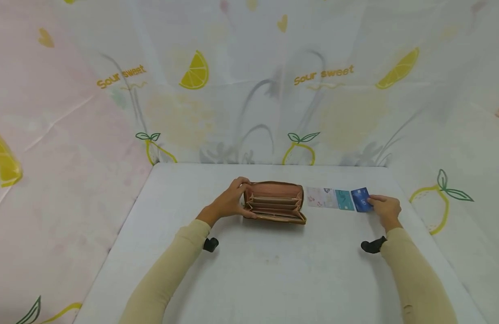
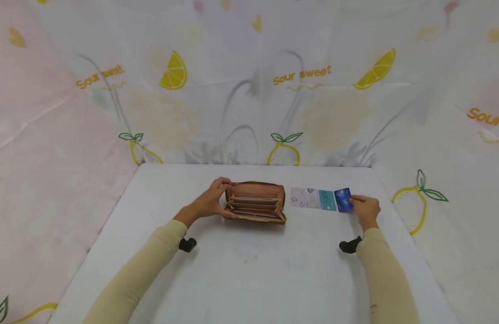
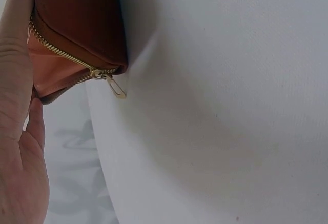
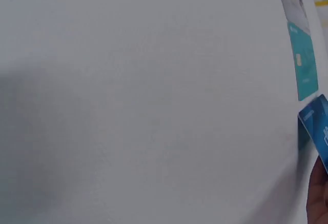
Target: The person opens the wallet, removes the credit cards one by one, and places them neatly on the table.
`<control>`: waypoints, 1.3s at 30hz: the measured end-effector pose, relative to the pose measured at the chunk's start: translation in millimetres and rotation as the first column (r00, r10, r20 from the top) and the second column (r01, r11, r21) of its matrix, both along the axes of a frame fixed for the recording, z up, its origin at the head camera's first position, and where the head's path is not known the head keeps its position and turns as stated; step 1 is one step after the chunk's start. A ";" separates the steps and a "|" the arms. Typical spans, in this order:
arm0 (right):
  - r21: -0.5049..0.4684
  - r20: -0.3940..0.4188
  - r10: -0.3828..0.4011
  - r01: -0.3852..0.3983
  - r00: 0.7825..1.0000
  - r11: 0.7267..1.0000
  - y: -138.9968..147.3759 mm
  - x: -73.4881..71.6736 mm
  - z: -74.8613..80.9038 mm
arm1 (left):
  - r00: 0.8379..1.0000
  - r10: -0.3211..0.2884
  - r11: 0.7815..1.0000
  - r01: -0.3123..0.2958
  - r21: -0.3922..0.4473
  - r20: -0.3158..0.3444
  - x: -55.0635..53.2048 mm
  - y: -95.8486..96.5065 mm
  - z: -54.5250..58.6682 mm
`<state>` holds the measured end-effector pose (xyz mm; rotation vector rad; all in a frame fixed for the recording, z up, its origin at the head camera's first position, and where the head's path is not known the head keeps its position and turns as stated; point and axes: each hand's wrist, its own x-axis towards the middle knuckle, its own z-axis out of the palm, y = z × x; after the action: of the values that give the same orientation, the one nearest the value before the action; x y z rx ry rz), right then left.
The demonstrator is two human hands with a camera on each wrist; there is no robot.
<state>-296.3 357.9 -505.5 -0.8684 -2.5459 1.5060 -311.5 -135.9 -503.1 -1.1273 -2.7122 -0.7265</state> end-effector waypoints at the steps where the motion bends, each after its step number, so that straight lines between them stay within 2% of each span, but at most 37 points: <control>1: 0.014 -0.001 0.005 -0.005 1.000 1.000 0.0 -0.2 -2.5 | 1.000 0.004 1.000 -0.004 0.004 0.003 0.3 -0.6 -0.3; 4: 0.047 -0.002 0.021 -0.021 1.000 0.999 -1.0 -1.5 -9.4 | 1.000 0.013 0.999 -0.013 0.030 0.010 1.2 -2.2 -0.3; 9: 0.080 -0.015 -0.030 0.031 0.999 0.996 1.6 0.3 -14.7 | 1.000 -0.005 1.000 0.004 0.027 0.026 -2.3 2.9 -1.4; 15: 0.069 -0.050 -0.022 0.026 0.999 0.997 0.1 2.2 -15.9 | 1.000 -0.008 1.000 0.008 0.024 0.026 -1.8 4.5 0.4; 21: 0.101 -0.088 -0.012 0.021 0.996 0.995 -0.3 5.0 -18.7 | 1.000 -0.009 1.000 0.008 0.021 0.028 0.4 5.7 3.4; 31: 0.070 -0.110 -0.049 0.056 0.993 0.996 -3.6 3.6 -20.2 | 1.000 -0.007 1.000 0.007 0.014 0.004 -1.2 4.0 -0.3; 34: 0.099 -0.120 -0.031 0.043 0.992 0.994 -4.6 3.6 -19.2 | 1.000 -0.008 1.000 0.008 0.021 0.010 -1.2 4.3 -0.8; 39: 0.218 -0.122 0.061 -0.033 0.991 0.975 -5.0 4.0 -18.0 | 1.000 -0.015 0.999 0.014 0.045 0.017 -1.0 5.2 -0.7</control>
<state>-292.3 352.9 -523.5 -0.6656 -2.5891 1.2220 -312.5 -130.6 -503.8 -1.1376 -2.6904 -0.7992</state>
